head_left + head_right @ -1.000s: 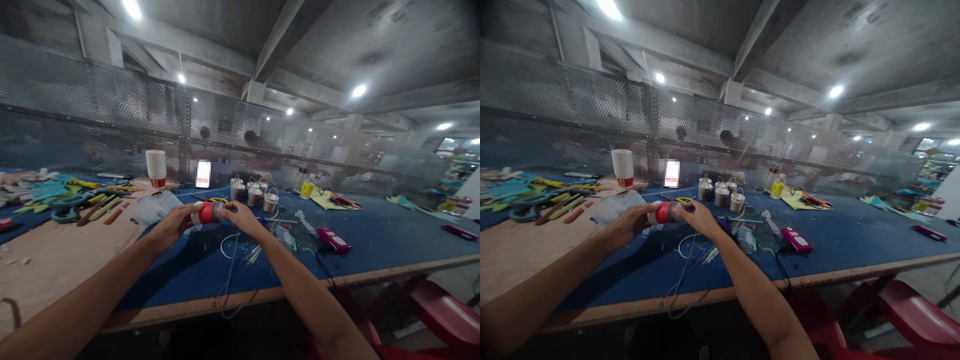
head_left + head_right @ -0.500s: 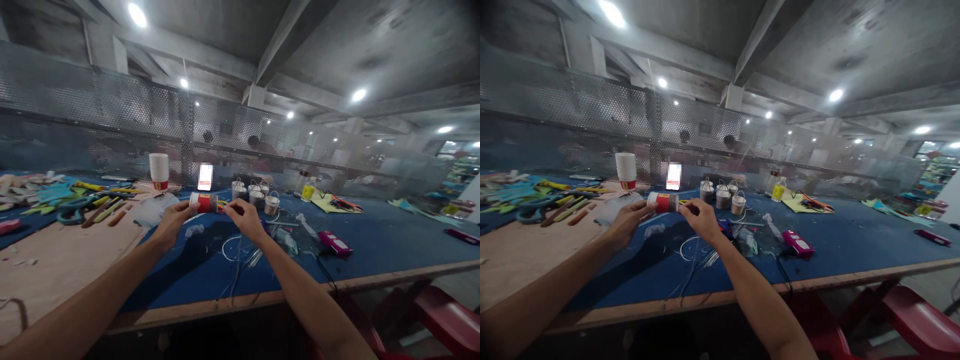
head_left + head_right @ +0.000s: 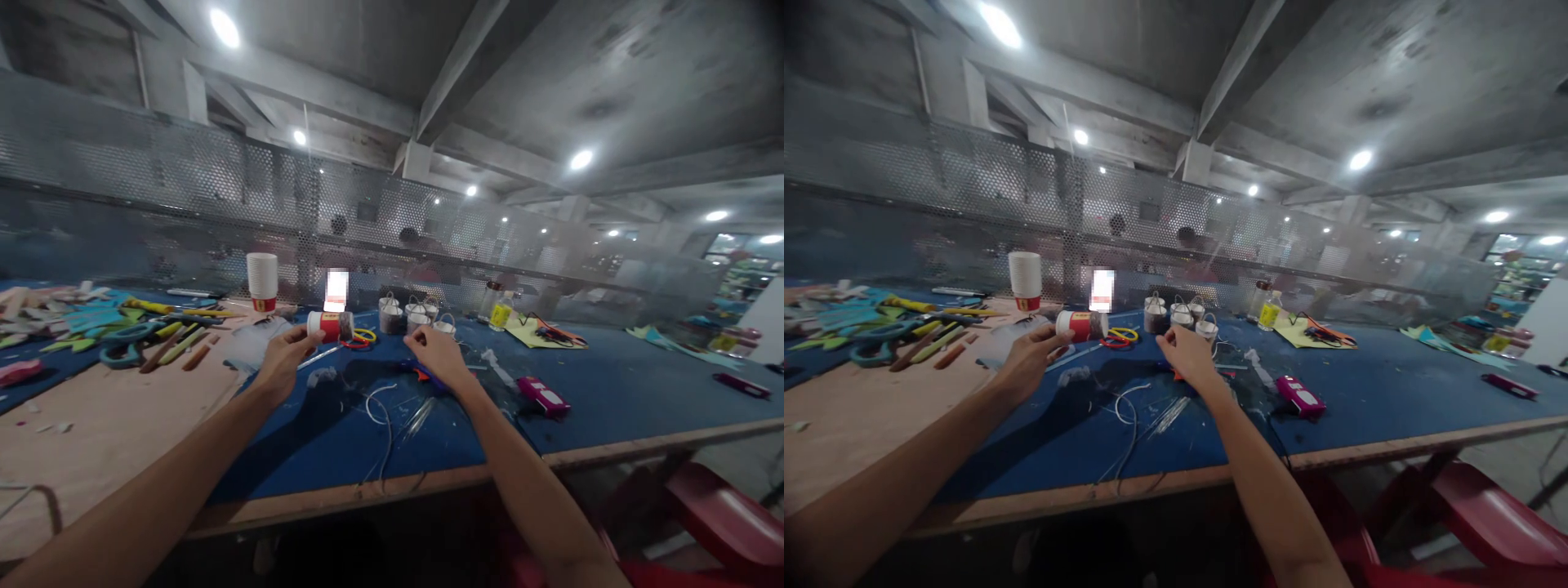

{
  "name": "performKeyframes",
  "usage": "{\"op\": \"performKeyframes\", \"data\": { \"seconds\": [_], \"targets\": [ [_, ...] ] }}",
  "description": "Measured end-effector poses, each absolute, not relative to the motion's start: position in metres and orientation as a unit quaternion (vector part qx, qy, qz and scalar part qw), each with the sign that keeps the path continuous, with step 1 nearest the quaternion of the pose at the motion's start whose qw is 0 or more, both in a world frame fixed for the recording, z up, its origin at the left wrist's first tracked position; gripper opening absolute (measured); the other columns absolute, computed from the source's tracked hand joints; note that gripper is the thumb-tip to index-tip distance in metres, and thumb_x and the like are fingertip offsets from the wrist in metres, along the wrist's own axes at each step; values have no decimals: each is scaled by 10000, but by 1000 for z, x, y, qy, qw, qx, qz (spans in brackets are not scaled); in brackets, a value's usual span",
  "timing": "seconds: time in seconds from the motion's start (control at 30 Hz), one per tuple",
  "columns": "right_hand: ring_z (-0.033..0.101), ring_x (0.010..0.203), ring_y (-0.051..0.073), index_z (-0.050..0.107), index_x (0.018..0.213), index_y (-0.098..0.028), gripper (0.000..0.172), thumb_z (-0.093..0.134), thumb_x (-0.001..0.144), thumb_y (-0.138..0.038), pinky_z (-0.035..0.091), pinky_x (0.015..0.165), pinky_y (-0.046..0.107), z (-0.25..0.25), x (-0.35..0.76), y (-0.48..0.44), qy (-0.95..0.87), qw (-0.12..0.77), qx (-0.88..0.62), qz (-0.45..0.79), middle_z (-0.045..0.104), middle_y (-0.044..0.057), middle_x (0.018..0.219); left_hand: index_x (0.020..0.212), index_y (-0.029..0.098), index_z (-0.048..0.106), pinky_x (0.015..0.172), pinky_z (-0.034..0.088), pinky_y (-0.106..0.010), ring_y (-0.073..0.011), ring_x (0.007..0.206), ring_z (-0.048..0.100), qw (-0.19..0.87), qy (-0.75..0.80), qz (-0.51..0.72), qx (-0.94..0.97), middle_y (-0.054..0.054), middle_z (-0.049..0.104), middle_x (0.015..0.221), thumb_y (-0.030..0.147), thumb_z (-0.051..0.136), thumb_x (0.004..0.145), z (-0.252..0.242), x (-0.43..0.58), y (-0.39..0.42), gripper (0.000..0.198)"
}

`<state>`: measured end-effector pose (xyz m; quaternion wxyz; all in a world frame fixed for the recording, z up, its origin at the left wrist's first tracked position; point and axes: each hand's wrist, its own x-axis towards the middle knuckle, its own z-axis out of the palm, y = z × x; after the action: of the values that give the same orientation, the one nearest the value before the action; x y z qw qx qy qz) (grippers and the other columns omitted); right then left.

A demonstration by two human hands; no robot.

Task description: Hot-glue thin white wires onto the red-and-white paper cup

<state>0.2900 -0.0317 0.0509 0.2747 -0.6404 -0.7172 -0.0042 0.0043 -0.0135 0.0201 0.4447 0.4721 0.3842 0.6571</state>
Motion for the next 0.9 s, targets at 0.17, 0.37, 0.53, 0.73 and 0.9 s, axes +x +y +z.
{"op": "performKeyframes", "data": {
  "seconds": [0.17,0.37,0.53,0.73,0.9],
  "targets": [
    [728,1080,300,765,1021,-196,340,623,980,-501,474,843,330,36,321,-33,-673,100,-732,9,795,129,1097,891,211,804,834,520,-343,-210,861,660,488,359,640,472,-19,779,895,390,953,622,13,4,-7,356],
    [735,1081,309,770,1032,-182,407,663,942,-564,492,837,332,18,336,-26,-666,68,-743,29,793,151,1091,898,195,805,885,535,-319,-186,879,687,518,339,639,457,-25,785,902,350,963,605,10,5,-5,367],
    [740,980,279,764,823,-190,376,672,936,-537,469,763,298,12,346,-20,-671,96,-733,58,793,128,968,911,190,794,878,563,-344,-207,884,713,516,348,634,459,-44,794,903,378,953,624,11,6,-6,378],
    [673,789,202,672,734,-178,436,564,997,-509,399,650,270,18,347,-18,-674,223,-698,95,720,67,791,895,221,800,864,583,-362,-223,869,716,512,360,631,459,-50,799,893,357,952,636,9,5,-6,330],
    [620,677,158,640,843,-179,512,492,987,-648,449,604,254,33,330,-25,-669,379,-596,230,665,28,757,840,230,803,847,580,-348,-219,875,711,507,366,632,457,-52,794,924,358,929,663,8,5,-4,253]
  ]
}}
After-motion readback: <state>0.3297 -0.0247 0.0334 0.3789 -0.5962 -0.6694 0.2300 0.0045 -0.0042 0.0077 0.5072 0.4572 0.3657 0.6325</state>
